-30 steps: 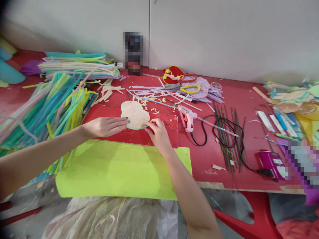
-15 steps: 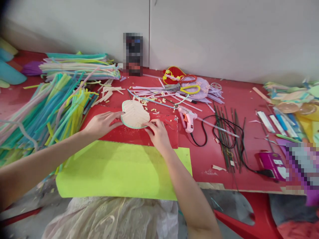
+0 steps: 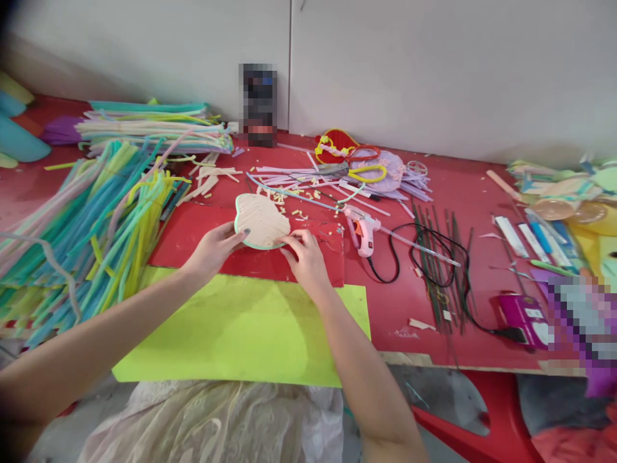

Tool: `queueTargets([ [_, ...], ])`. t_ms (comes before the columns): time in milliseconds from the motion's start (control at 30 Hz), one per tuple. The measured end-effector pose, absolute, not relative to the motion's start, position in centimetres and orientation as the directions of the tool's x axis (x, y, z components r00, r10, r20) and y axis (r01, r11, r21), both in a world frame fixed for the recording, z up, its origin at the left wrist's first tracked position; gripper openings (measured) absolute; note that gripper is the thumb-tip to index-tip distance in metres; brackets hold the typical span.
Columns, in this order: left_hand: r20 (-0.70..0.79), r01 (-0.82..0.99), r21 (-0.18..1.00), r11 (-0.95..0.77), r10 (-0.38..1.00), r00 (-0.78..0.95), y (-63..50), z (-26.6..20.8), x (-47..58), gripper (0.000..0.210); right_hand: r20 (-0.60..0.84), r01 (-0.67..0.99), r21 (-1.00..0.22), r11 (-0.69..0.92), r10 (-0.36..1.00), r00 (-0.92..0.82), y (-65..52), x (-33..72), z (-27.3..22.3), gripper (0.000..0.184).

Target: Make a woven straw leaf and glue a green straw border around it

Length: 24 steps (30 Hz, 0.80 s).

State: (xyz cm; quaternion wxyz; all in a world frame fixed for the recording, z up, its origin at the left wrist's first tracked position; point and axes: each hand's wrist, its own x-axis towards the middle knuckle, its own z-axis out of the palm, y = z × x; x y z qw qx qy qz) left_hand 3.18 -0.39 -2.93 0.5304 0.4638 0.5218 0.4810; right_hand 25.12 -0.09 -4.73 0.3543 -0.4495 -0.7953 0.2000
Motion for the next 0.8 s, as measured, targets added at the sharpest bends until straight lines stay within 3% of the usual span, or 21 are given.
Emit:
queueTargets([
  [133,-0.103,0.093,0.99,0.108,0.993,-0.06,-0.3,-2.2,3.9,0.044,0.386,0.577,-0.63,0.519,0.855,-0.347,-0.1,25.1,-4.8,0.024],
  [333,-0.138,0.297,0.946,0.131,0.99,0.002,-1.0,-0.5,4.0,0.031,0.376,0.581,-0.634,0.51,0.86,-0.345,-0.2,25.1,-4.7,0.025],
  [533,-0.027,0.525,0.85,0.044,0.999,-0.041,-1.7,0.5,4.4,0.021,0.372,0.583,-0.638,0.504,0.864,-0.34,-0.1,25.1,-4.8,0.026],
  [667,0.048,0.479,0.878,-0.016,0.997,-0.054,-1.2,0.1,4.7,0.018,0.38,0.573,-0.641,0.511,0.86,-0.341,-0.1,25.1,-4.9,0.026],
  [800,-0.003,0.326,0.945,0.029,0.997,-0.08,-0.4,-0.8,4.9,0.017,0.419,0.552,-0.642,0.532,0.846,-0.329,-0.2,25.0,-4.7,0.023],
])
